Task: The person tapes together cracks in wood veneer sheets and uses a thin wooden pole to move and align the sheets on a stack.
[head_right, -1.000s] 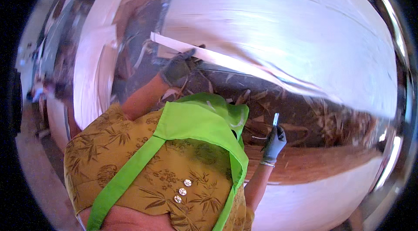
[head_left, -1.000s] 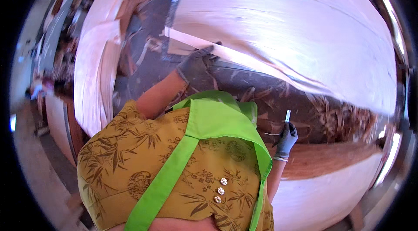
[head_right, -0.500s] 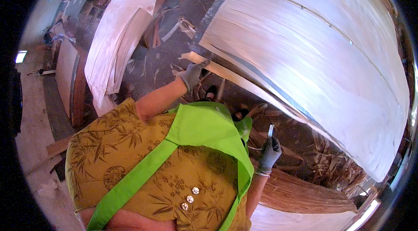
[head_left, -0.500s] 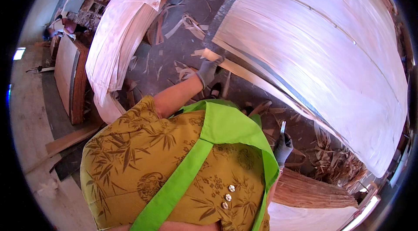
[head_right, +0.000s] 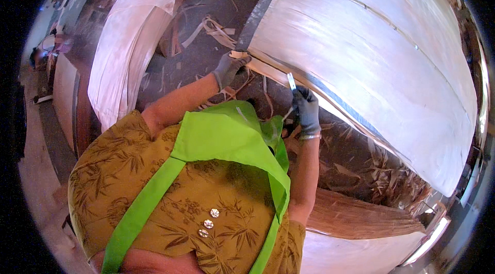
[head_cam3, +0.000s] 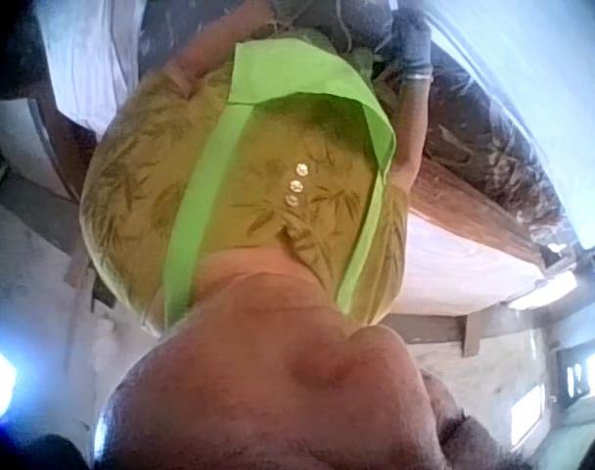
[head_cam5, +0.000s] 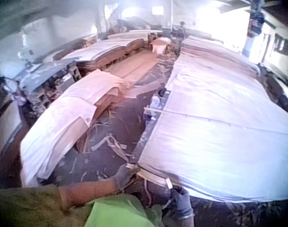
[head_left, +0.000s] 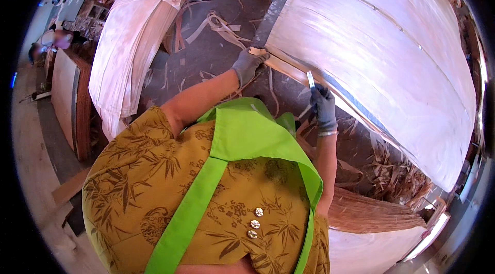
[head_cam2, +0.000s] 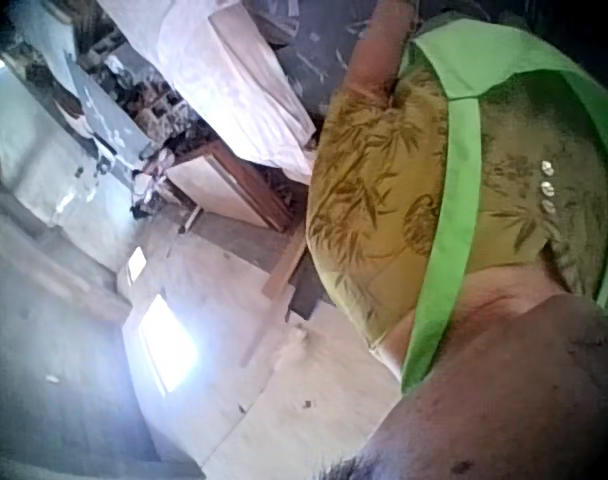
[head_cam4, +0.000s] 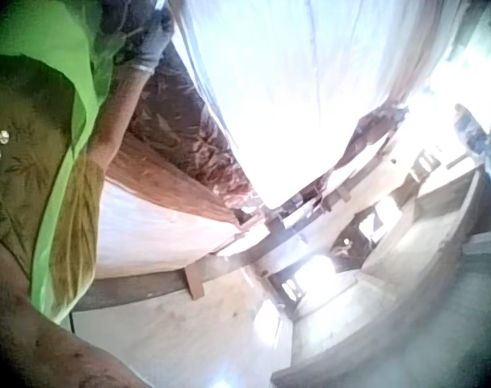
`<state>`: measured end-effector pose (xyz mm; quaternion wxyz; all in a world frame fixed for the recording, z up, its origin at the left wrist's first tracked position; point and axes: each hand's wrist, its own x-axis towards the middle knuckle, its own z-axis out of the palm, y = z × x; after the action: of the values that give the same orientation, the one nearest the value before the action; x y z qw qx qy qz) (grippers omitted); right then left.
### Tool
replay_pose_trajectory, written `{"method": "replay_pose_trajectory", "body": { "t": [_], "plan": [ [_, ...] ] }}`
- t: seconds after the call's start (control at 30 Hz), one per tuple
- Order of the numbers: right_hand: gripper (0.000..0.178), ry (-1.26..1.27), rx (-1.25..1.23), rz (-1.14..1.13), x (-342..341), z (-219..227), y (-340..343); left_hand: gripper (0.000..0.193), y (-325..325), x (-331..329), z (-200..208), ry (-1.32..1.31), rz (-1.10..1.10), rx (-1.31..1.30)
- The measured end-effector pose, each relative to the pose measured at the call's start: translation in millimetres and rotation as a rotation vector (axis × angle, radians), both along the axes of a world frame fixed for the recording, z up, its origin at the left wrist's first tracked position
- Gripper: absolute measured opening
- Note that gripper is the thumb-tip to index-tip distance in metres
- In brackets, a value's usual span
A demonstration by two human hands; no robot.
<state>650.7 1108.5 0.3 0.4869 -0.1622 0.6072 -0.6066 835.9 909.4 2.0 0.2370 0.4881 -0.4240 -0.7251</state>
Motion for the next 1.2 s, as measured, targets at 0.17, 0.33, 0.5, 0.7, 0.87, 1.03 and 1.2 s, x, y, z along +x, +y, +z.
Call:
{"method": "replay_pose_trajectory", "body": {
  "t": [0.17, 0.33, 0.5, 0.7, 0.87, 1.03, 1.2],
  "plan": [
    [0.014, -0.129, 0.002, -0.072, 11.7, -1.7, -37.9, 0.021, -30.7, 8.4, -59.1, -0.121, -0.171, -0.279],
    [0.011, -0.074, 0.031, -0.154, 17.9, -31.3, -57.0, 0.026, -33.3, 11.8, -48.7, -0.254, -0.291, -0.349],
    [0.011, 0.004, 0.113, -0.239, 19.7, -43.1, -67.7, 0.029, -44.5, 27.5, -6.3, -0.177, -0.191, -0.502],
    [0.014, 0.01, 0.032, -0.288, 25.5, -53.6, -69.7, 0.037, -71.2, 17.6, -19.0, -0.325, -0.348, -0.645],
    [0.016, -0.005, 0.014, -0.272, 22.9, -49.3, -66.4, 0.037, -64.6, -13.7, -26.2, -0.185, -0.386, -0.404],
    [0.013, -0.025, 0.012, -0.309, 26.8, -42.3, -69.2, 0.031, -68.4, -19.2, -24.8, -0.282, -0.408, -0.512],
    [0.012, -0.029, -0.082, -0.341, 27.3, -46.1, -67.0, 0.027, -69.3, -25.8, -29.5, -0.357, -0.352, -0.563]
  ]
}}
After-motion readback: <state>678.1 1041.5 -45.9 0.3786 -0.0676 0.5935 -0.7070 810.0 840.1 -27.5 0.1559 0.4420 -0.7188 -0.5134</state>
